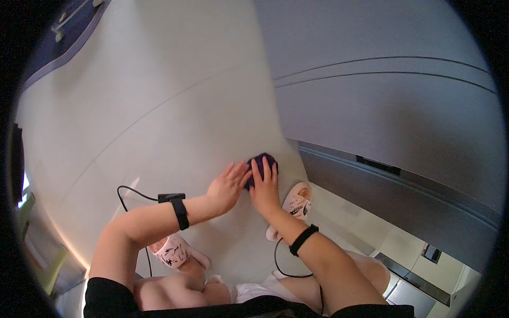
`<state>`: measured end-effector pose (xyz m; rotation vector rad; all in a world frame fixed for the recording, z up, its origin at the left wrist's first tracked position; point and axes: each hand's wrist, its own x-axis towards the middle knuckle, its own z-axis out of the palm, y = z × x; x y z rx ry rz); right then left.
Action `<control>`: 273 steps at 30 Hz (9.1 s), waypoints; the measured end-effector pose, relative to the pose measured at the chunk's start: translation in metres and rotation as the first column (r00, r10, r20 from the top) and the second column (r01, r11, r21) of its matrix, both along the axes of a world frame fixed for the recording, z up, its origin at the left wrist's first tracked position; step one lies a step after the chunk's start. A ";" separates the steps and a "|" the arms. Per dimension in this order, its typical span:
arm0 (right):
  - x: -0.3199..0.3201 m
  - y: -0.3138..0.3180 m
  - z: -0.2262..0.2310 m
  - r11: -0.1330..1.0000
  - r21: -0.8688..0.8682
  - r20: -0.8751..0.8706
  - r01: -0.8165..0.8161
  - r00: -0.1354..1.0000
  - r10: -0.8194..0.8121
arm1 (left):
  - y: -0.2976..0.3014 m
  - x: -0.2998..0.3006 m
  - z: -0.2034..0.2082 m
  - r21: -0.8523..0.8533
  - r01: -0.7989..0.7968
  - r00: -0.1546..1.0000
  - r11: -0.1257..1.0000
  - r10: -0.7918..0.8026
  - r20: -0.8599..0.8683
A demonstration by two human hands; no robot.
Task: Cleaning the floor using a purple cloth.
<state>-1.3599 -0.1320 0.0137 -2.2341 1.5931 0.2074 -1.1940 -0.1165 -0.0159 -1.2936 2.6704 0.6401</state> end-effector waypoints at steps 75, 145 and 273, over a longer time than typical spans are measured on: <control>0.062 0.033 -0.023 0.676 0.041 0.289 -0.736 0.657 0.697 | 0.100 -0.002 0.038 0.080 -0.877 0.475 0.474 0.830 0.291; 0.137 0.199 0.016 0.559 0.347 0.322 -0.753 0.656 0.683 | 0.362 0.023 0.010 -0.055 -0.987 -0.140 -0.152 0.974 -0.176; 0.112 0.059 -0.056 0.710 -0.269 0.206 -0.651 0.681 0.703 | 0.174 0.053 -0.014 0.163 -0.914 0.263 0.371 0.850 -0.457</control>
